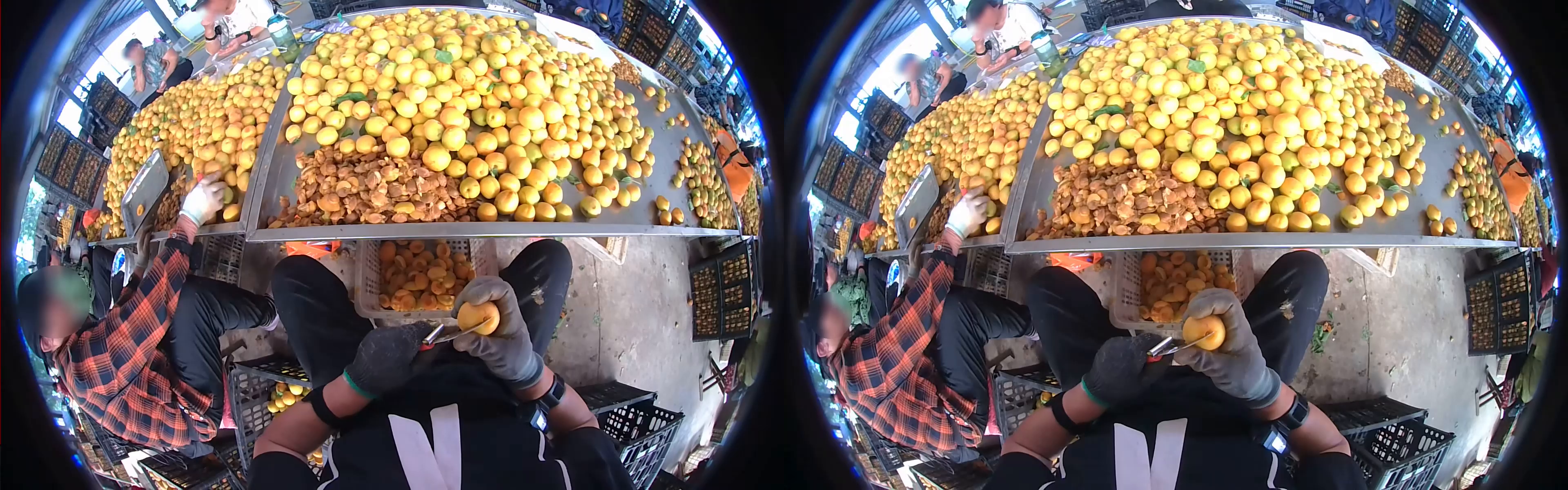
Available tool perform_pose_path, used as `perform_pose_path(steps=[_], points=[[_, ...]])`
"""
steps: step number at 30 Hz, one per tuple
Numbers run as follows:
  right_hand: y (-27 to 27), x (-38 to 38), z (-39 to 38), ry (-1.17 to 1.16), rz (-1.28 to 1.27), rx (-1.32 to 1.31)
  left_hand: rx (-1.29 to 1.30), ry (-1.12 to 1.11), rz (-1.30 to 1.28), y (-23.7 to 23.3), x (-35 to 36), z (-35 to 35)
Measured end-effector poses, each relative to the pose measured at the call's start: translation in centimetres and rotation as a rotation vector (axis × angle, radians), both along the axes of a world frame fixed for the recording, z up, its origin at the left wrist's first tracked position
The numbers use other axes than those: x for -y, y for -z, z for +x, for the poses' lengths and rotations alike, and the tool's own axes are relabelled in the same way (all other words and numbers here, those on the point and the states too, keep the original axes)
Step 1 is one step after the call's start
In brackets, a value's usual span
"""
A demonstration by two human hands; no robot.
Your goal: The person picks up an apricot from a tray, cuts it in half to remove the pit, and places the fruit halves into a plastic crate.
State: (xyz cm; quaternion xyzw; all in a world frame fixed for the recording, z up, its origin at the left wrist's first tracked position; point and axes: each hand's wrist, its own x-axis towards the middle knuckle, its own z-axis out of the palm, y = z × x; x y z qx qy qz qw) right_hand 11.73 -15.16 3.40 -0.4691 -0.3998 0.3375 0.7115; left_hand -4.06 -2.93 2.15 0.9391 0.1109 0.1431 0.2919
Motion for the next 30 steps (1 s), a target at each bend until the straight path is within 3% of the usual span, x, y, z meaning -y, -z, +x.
perform_pose_path(steps=[4, 7, 12, 17, 19, 22, 23, 25, 27, 30], points=[[-0.3, -0.1, -0.3, 0.029, -0.032, 0.126, -0.092, -0.005, -0.021, 1.3, -0.6, 0.0], [-0.2, -0.2, -0.5, 0.033, -0.029, 0.033, -0.02, -0.033, -0.005, 2.0, -0.7, 0.0], [-0.3, -0.6, -1.3, 0.047, -0.011, -0.081, -0.111, -0.077, -0.061, 1.7, -0.6, 1.0], [-0.1, 0.0, -0.3, 0.002, -0.05, -0.075, -0.104, -0.063, -0.101, 2.6, -0.7, 1.4], [-0.2, -0.1, 0.1, -0.048, -0.057, -0.1, -0.273, -0.046, -0.142, 1.5, -0.6, 1.8], [0.7, -0.7, 0.3, -0.054, -0.057, -0.431, -0.271, -0.086, -0.2, 1.2, -0.4, 2.4], [0.6, -1.1, 0.3, -0.055, -0.056, -0.427, -0.268, -0.087, -0.199, 1.2, -0.3, 2.7], [0.4, -1.8, -0.1, -0.135, 0.031, -0.689, -0.144, -0.061, -0.238, 1.4, -0.1, 3.1], [0.8, -2.1, 0.1, -0.121, 0.078, -0.634, -0.112, -0.046, -0.231, 2.2, -1.0, 3.3], [1.5, -1.8, 2.1, -0.08, -0.077, -0.326, -0.08, -0.052, -0.18, 2.4, -1.8, 3.3]])
